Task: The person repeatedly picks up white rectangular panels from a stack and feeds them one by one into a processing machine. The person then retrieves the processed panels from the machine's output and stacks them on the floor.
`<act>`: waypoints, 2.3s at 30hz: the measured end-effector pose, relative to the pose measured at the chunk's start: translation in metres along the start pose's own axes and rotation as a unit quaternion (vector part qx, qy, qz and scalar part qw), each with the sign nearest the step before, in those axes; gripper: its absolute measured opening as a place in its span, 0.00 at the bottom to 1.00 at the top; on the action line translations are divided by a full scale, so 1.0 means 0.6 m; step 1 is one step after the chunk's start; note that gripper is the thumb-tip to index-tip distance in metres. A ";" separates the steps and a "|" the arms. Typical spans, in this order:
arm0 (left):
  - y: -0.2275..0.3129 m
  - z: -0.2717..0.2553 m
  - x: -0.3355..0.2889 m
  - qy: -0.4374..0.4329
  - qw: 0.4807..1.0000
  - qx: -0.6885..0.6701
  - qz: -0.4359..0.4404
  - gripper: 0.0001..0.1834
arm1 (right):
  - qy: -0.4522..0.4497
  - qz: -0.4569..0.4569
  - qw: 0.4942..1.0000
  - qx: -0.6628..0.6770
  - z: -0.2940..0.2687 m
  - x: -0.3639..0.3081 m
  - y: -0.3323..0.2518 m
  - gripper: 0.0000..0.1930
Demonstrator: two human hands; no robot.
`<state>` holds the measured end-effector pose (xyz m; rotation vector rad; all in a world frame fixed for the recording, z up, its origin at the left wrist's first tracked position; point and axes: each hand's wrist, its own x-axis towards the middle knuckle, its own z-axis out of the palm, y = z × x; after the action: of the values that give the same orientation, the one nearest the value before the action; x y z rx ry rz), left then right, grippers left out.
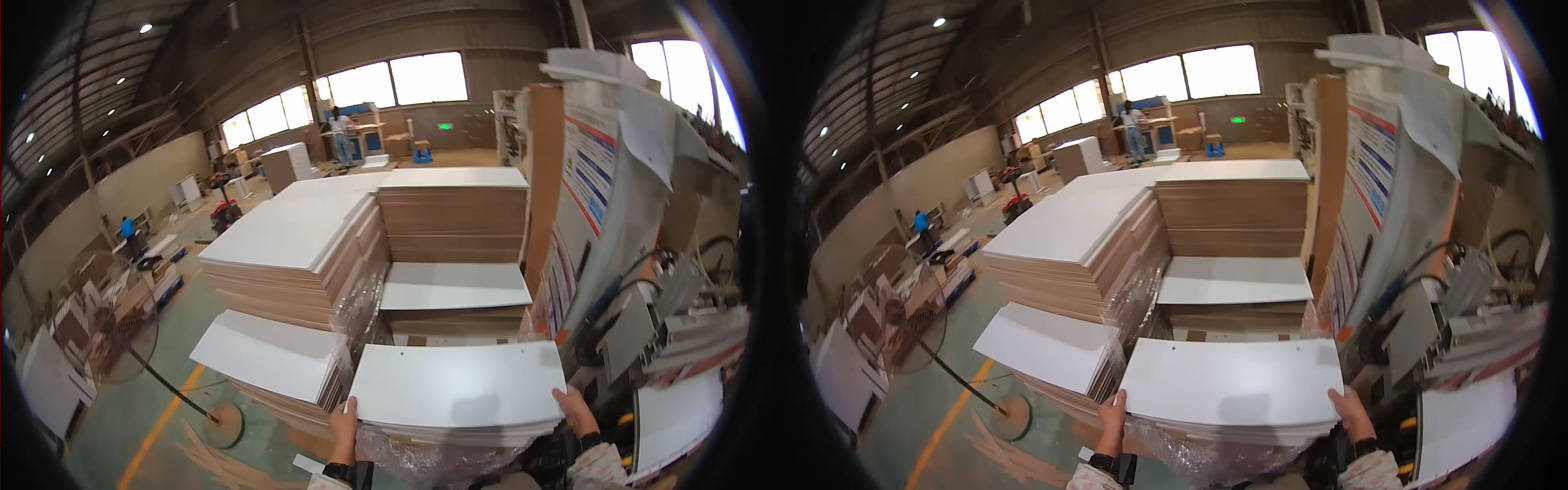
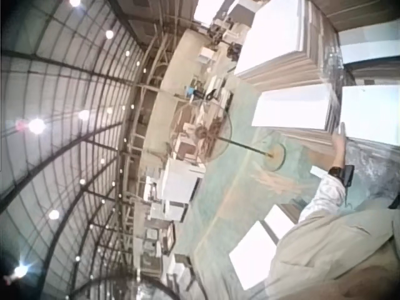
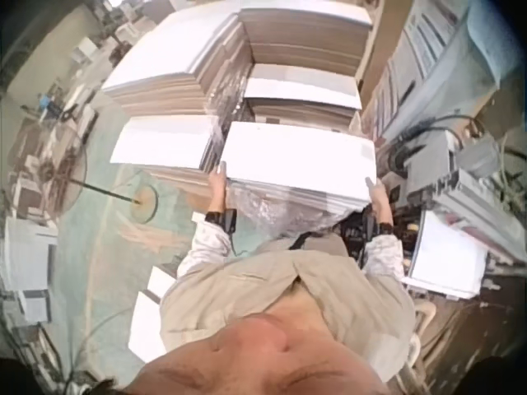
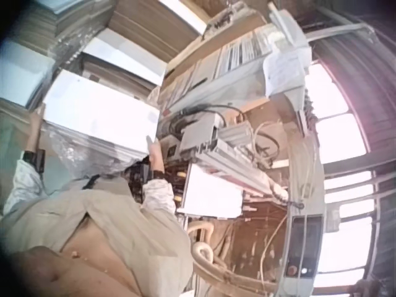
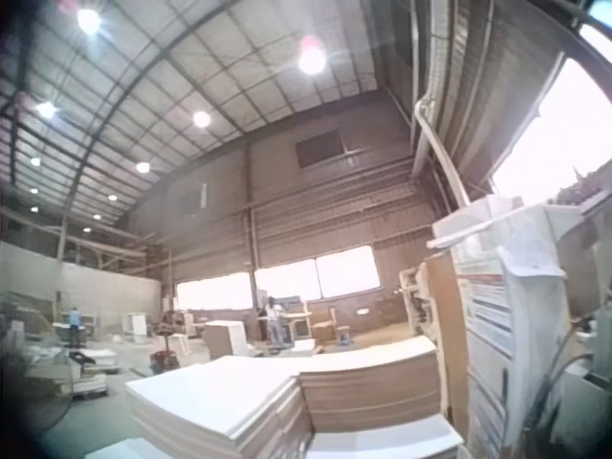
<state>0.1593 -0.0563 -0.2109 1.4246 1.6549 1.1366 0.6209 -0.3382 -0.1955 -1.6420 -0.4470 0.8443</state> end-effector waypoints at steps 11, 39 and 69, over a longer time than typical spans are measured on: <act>-0.044 -0.035 -0.065 -0.094 0.977 -0.130 -0.143 0.25 | -0.085 0.142 0.977 -0.136 -0.047 0.009 -0.068 0.26; 0.072 -0.036 -0.044 -0.176 0.894 -0.334 -0.242 0.32 | -0.091 0.071 0.989 0.091 0.010 0.064 -0.203 0.26; 0.125 -0.030 0.011 -0.329 0.913 -0.240 0.027 0.30 | -0.132 -0.055 0.955 0.259 -0.048 0.051 -0.111 0.24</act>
<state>0.1718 -0.0511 -0.1347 1.3238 0.8003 0.8684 0.6725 -0.3200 -0.1388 -1.0178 -0.4508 1.0018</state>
